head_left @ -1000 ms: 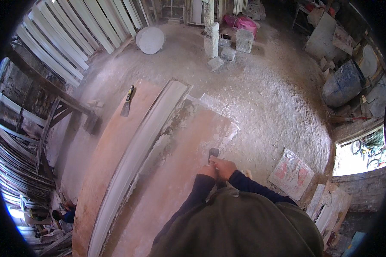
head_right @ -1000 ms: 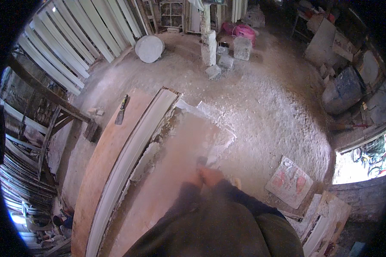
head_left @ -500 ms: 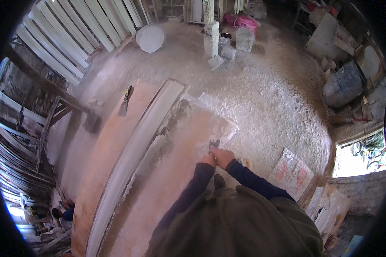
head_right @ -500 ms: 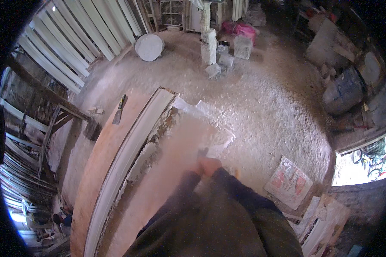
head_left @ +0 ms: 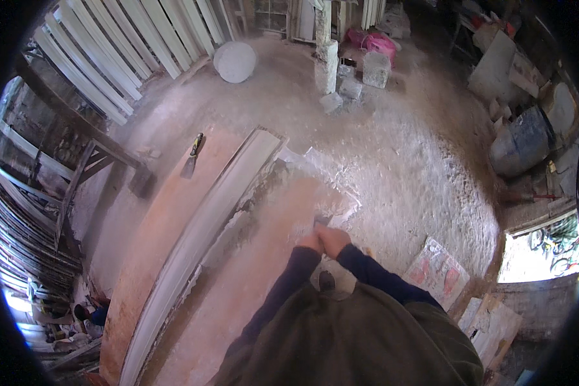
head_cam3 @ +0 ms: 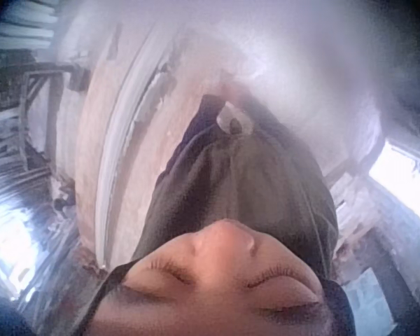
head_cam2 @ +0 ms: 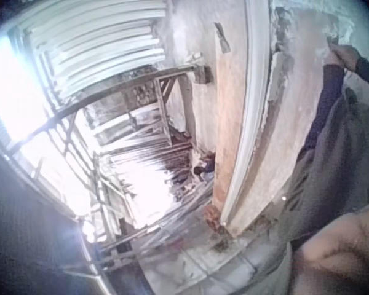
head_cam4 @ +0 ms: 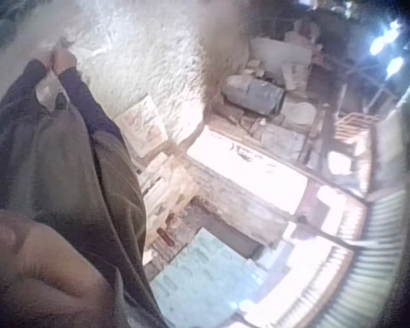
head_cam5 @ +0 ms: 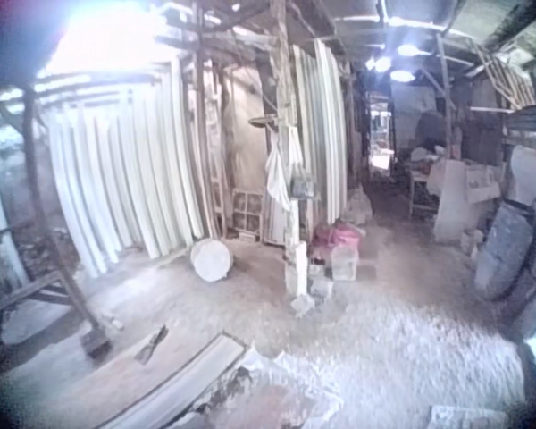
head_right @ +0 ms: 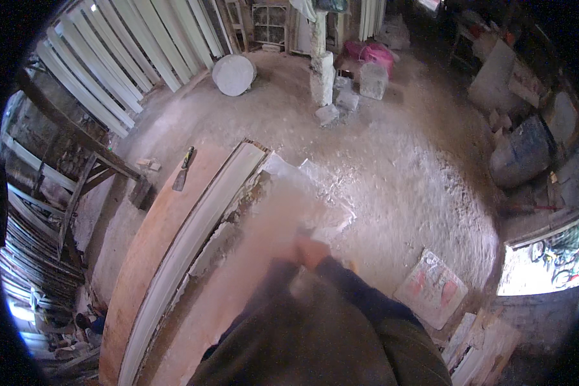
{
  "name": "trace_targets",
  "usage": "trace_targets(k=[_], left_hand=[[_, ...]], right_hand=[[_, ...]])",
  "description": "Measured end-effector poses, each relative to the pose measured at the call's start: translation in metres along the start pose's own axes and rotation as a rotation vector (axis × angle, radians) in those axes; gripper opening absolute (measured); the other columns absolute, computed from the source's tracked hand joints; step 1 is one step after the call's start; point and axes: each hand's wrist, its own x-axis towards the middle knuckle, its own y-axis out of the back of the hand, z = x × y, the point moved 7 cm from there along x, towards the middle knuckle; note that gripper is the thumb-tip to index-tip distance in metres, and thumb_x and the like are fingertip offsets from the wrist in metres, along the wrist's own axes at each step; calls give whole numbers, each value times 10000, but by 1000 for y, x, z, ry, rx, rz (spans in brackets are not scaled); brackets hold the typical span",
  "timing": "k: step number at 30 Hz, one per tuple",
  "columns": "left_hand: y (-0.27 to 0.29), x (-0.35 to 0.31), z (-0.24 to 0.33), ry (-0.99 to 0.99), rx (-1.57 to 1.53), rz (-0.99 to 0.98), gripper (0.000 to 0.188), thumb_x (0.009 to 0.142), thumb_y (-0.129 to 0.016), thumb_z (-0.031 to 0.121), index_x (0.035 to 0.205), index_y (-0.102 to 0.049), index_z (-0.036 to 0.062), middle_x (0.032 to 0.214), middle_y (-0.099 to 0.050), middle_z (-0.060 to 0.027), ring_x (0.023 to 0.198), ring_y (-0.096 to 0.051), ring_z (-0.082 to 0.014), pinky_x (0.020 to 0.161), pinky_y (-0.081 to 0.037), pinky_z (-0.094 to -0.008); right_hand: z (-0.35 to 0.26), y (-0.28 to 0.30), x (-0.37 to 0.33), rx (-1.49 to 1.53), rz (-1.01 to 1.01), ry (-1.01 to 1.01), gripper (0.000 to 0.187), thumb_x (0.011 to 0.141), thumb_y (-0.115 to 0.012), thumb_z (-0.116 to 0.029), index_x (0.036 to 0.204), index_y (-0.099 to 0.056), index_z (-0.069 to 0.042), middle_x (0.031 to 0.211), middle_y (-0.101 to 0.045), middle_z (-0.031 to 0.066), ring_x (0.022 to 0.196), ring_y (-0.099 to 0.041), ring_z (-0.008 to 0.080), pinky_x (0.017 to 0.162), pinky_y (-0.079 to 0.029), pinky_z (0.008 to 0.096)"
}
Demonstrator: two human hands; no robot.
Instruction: The person uses a brush and a scraper to clean a large flat surface in a workshop. They repeatedly brush away debris and scrape along the edges, moving along the surface as they work.
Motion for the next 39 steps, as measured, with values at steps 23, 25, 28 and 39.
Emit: trace_targets(k=[23,25,28,39], left_hand=[[-17,31,35,-4,84,-98,228,786,-435,168,936,-514,16,812,-576,-239,772,-575,-366,687,-463,-421],[-25,12,34,36,106,-93,233,785,-436,164,949,-503,13,840,-571,-243,784,-573,-365,698,-459,-423],[-30,11,30,14,103,-186,274,792,-421,157,1014,-472,6,878,-565,-241,804,-569,-369,705,-452,-436],[-30,16,44,110,56,-111,308,824,-384,218,1061,-450,32,887,-562,-241,808,-565,-382,696,-447,-466]], right_hand=[[45,17,13,49,71,-50,175,738,-531,-136,911,-559,-124,964,-574,128,818,-568,309,676,-457,371],[47,1,-8,117,97,-35,184,726,-546,-113,910,-557,-123,975,-570,130,836,-563,310,681,-457,362],[39,11,-8,140,105,-12,181,730,-547,-117,911,-553,-116,1017,-557,136,852,-558,314,686,-456,356],[62,16,-3,93,89,-67,200,751,-529,-132,949,-550,-111,1030,-565,105,822,-572,295,675,-461,364]])
